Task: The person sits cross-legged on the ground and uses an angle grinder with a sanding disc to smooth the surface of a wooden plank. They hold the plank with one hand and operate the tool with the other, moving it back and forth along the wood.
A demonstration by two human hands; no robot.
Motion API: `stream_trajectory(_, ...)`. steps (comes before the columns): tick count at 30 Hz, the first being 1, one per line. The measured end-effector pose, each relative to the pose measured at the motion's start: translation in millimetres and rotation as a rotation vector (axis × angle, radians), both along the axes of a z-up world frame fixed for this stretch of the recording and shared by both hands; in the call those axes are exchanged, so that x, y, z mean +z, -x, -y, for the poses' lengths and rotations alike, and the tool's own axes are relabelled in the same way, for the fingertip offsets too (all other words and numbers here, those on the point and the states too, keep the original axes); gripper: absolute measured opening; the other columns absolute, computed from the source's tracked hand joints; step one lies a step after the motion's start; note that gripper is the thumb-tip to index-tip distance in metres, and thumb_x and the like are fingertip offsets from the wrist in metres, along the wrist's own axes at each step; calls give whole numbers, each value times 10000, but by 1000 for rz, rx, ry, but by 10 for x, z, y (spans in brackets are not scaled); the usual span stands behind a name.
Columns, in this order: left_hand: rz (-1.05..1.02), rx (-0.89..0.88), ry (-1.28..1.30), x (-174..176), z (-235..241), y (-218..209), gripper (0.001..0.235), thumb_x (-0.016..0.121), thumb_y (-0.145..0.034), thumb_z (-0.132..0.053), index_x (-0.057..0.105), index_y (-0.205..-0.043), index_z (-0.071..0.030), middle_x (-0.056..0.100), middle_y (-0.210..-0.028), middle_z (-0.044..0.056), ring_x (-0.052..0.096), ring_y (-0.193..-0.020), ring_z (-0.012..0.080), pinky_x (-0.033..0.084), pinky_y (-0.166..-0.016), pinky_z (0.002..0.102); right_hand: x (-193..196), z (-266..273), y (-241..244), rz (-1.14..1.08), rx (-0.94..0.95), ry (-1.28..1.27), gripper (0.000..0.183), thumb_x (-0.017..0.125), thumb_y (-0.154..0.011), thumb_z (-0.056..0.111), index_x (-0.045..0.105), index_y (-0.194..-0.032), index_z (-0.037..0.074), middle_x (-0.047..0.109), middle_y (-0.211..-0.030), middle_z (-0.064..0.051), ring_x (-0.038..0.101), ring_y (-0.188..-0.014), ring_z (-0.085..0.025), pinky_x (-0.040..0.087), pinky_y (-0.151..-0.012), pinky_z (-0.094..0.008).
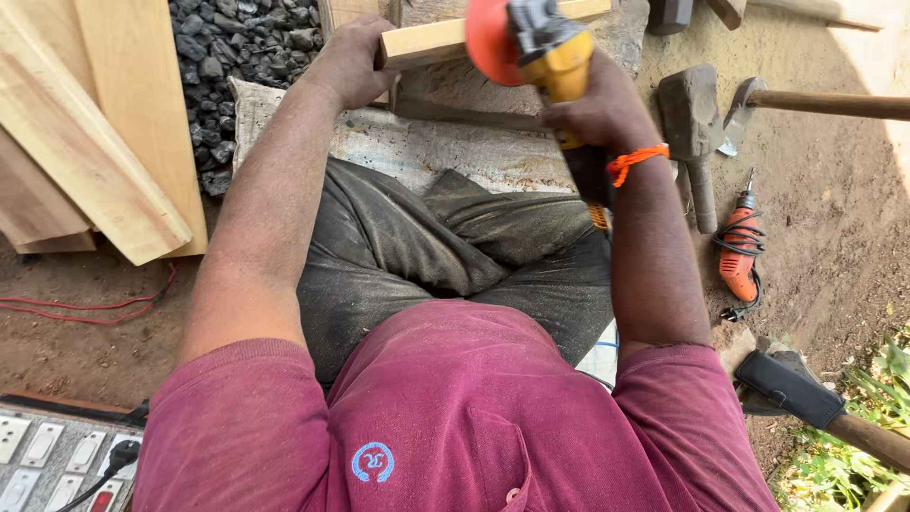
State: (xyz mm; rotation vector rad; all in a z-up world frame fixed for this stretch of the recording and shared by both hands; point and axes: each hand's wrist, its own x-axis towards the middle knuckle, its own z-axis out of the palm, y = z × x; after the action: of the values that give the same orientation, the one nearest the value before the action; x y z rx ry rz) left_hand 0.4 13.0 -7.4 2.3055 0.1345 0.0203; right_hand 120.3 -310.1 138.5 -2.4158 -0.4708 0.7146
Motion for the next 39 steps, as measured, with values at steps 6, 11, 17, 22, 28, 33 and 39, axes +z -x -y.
stream_trajectory(6, -22, -2, -7, 53, 34, 27, 355, 827, -924, -149, 671, -1239, -98, 631, -1238, 87, 668, -1133, 263, 572, -1016, 407, -147, 627, -442, -58, -208, -13, 621, 876, -683, 59, 646, -1260, 71, 751, -1131, -83, 756, -969, -196, 632, -897, -357)
stream_trajectory(11, -9, -5, -22, 46, 13, 25, 378, 830, -917, -147, 662, -1252, -97, 629, -1244, 93, 667, -1135, 267, 573, -1014, 406, -154, 919, -627, -32, -253, -73, 504, 877, -723, 71, 709, -1198, 71, 755, -1085, -80, 747, -927, -191, 623, -840, -370)
stream_trajectory(17, -43, -5, -14, 112, -6, 46, 361, 834, -903, -135, 667, -1221, -97, 646, -1219, 90, 670, -1125, 267, 569, -1007, 421, -192, 606, -394, 16, -178, -100, 586, 868, -659, 89, 665, -1209, 75, 756, -1062, -66, 748, -913, -189, 626, -832, -349)
stream_trajectory(22, -19, -51, -3, 179, -32, 73, 326, 841, -917, -105, 667, -1188, -54, 656, -1197, 110, 679, -1133, 280, 585, -998, 434, -253, 373, -160, 120, 3, -84, 762, 905, -658, 167, 580, -1337, 50, 750, -1152, -117, 723, -1009, -207, 576, -897, -356)
stream_trajectory(28, -95, 9, 30, 209, -2, 57, 335, 824, -912, -113, 665, -1205, -85, 646, -1206, 84, 689, -1096, 237, 589, -980, 370, -207, 566, -367, -85, -293, -27, 678, 852, -644, 77, 599, -1272, 99, 749, -1092, -84, 756, -917, -202, 637, -840, -352)
stream_trajectory(33, -130, 25, 49, 268, 21, 48, 331, 809, -912, -106, 669, -1212, -98, 645, -1214, 71, 693, -1102, 229, 592, -993, 371, -356, 983, -695, -50, -285, -198, 566, 856, -707, 26, 637, -1229, 47, 750, -1076, -97, 748, -914, -220, 632, -816, -378)
stream_trajectory(39, -49, 19, -30, 178, 37, 49, 328, 795, -943, -98, 687, -1250, -138, 646, -1247, 78, 680, -1135, 252, 566, -1026, 401, -472, 1424, -835, -21, -377, -123, 549, 860, -711, 36, 644, -1215, 50, 740, -1069, -82, 750, -916, -212, 638, -808, -364)
